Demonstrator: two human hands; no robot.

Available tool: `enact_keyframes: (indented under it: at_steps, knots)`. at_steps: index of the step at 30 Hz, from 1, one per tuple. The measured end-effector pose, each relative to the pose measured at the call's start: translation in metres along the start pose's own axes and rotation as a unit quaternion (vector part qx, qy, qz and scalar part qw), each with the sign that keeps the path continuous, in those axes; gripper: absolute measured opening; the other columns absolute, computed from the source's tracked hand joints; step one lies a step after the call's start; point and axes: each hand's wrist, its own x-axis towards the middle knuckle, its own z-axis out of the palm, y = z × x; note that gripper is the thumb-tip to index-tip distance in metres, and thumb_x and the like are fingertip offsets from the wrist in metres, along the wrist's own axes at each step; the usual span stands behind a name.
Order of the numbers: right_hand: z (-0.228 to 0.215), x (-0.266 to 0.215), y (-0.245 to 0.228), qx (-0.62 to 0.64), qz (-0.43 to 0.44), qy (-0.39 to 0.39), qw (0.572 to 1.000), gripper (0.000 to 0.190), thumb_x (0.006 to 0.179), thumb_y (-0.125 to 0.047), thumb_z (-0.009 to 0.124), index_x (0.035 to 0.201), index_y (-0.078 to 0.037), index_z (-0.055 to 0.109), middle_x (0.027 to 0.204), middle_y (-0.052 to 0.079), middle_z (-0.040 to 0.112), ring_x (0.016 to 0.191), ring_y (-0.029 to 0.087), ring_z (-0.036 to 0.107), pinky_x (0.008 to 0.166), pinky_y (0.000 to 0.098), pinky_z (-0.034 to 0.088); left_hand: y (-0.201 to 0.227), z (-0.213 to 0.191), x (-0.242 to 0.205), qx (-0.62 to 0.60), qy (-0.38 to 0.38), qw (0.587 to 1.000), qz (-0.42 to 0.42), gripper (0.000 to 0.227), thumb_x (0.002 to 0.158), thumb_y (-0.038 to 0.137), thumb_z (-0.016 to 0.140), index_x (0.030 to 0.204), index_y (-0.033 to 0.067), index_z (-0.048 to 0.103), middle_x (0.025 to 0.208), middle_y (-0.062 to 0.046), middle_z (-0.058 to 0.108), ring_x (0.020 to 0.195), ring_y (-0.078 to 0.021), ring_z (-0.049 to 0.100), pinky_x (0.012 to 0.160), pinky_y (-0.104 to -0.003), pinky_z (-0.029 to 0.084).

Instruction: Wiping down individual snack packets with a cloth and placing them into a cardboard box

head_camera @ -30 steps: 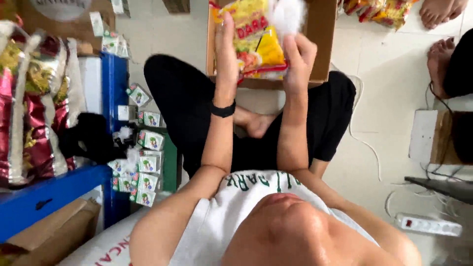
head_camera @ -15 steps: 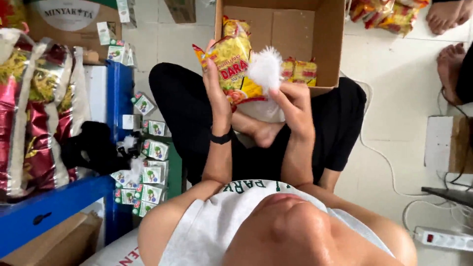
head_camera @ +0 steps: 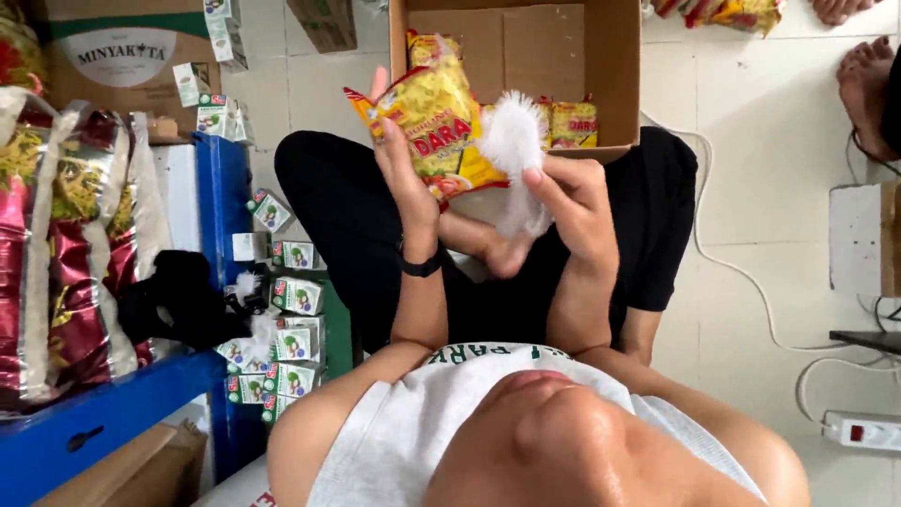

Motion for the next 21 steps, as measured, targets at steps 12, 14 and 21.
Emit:
enact_keyframes:
  at_steps: [12, 14, 21]
  knots:
    - [0.001, 0.002, 0.009, -0.001, -0.024, 0.002, 1.0, 0.046, 0.108, -0.021, 0.055, 0.068, -0.011, 0.035, 0.066, -0.006, 0.026, 0.063, 0.007, 0.022, 0.056, 0.0261, 0.017, 0.003, 0.004, -0.001, 0.011, 0.004, 1.0, -0.007, 0.061, 0.109, 0.047, 0.041, 0.157, 0.0107, 0.034, 0.155, -0.013, 0.044, 0.14, -0.0259, 0.05, 0.114, -0.039, 0.048]
    - [0.003, 0.001, 0.011, 0.009, -0.029, 0.053, 0.998, 0.047, 0.108, -0.021, 0.056, 0.067, -0.012, 0.033, 0.064, -0.006, 0.027, 0.061, 0.007, 0.022, 0.056, 0.0266, 0.017, 0.003, 0.007, -0.004, 0.031, -0.017, 0.999, -0.014, 0.059, 0.111, 0.046, 0.038, 0.158, 0.0103, 0.031, 0.164, -0.009, 0.035, 0.149, -0.0239, 0.042, 0.122, -0.037, 0.042]
    - [-0.012, -0.001, 0.003, -0.019, -0.023, -0.044, 0.999, 0.043, 0.108, -0.019, 0.054, 0.069, -0.008, 0.037, 0.067, -0.005, 0.026, 0.064, 0.008, 0.022, 0.057, 0.026, 0.017, -0.001, 0.0, 0.002, -0.023, 0.017, 0.999, -0.014, 0.059, 0.109, 0.046, 0.043, 0.155, 0.0108, 0.037, 0.15, -0.016, 0.049, 0.138, -0.0266, 0.053, 0.112, -0.04, 0.05]
